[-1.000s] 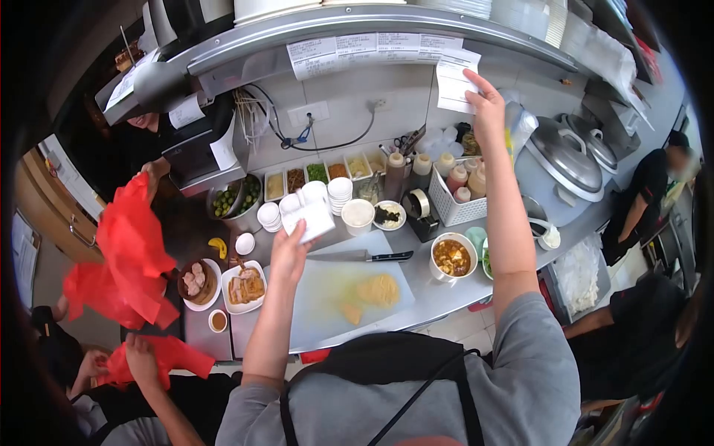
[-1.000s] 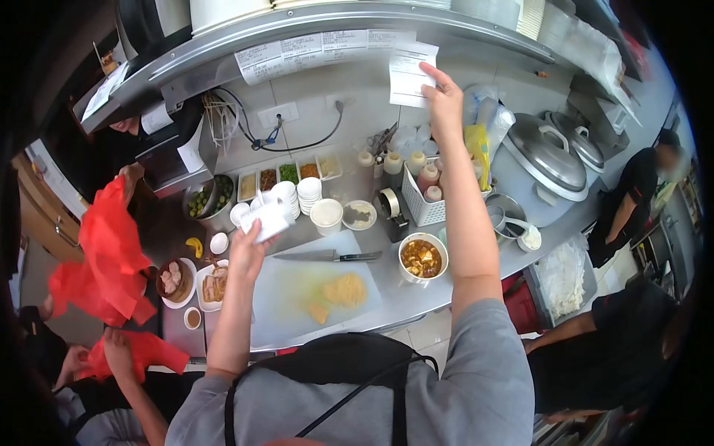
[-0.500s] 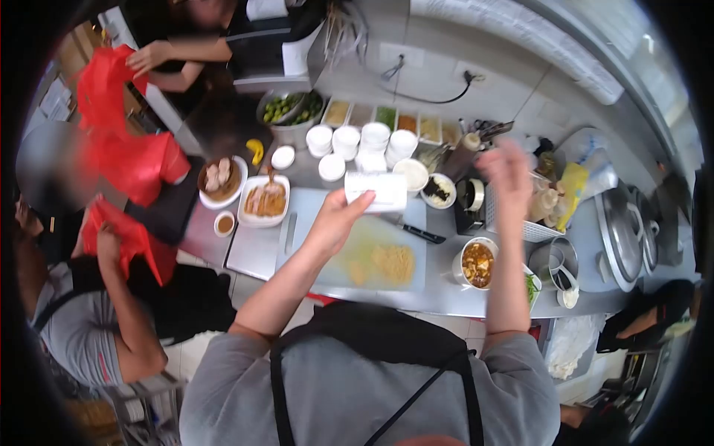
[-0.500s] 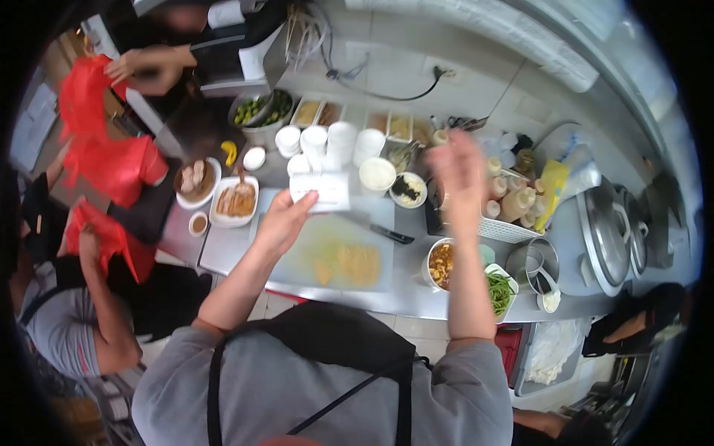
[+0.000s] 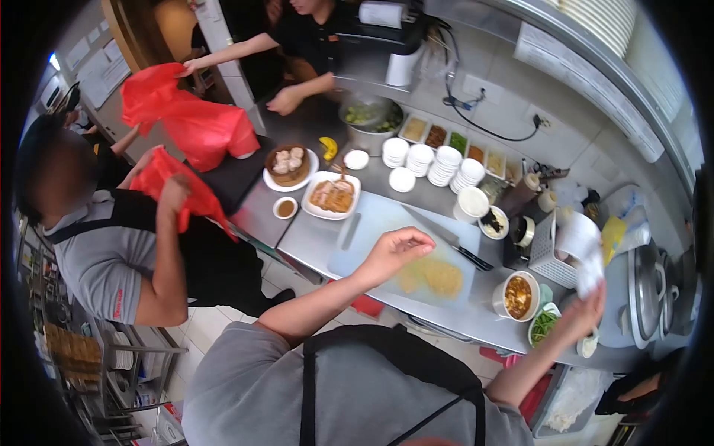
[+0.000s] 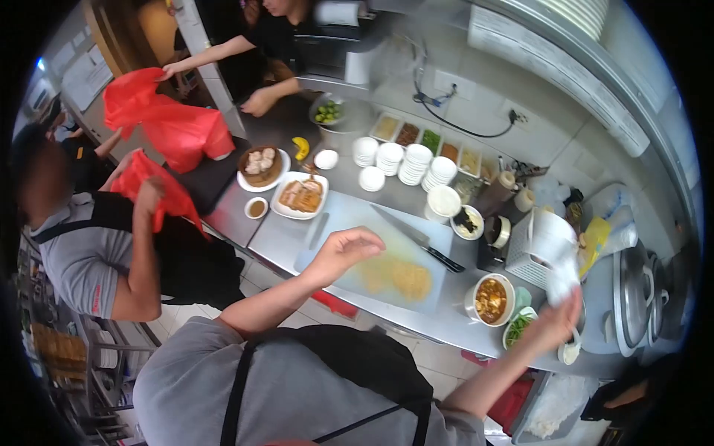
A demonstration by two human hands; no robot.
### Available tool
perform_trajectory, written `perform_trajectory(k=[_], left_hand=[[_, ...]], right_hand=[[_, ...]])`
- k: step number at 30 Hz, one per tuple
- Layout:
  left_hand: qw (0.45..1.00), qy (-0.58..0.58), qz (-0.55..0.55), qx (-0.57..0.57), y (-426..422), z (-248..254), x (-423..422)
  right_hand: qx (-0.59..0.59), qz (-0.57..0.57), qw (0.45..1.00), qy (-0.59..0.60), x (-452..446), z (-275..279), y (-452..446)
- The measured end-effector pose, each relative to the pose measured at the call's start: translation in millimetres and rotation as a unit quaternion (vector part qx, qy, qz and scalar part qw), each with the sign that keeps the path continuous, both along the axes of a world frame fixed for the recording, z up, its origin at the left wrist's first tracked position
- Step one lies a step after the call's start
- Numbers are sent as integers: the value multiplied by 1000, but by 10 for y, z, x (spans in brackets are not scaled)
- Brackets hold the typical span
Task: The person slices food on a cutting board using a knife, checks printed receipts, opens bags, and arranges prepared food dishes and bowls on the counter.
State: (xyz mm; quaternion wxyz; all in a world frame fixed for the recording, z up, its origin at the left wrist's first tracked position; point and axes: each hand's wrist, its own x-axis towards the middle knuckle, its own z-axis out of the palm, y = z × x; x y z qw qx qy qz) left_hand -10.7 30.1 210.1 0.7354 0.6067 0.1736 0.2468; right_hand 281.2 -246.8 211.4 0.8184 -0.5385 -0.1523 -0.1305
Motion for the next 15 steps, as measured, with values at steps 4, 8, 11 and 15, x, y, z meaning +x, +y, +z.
perform_trajectory(k=[4,8,11,15], left_hand=[[955,-149,35,253,210,624,-679],[813,-231,203,494,239,1618,-1728],[632,-512,309,492,148,2059,-2240],[312,-681,355,560,-192,2476,-2967]], right_hand=[[37,-161,985,-52,-254,-73,-1176],[206,-238,945,-84,-369,-549,-2337],[-438,-617,654,-20,-638,-814,-3024],[79,-423,903,-10,-764,-768,-3496]])
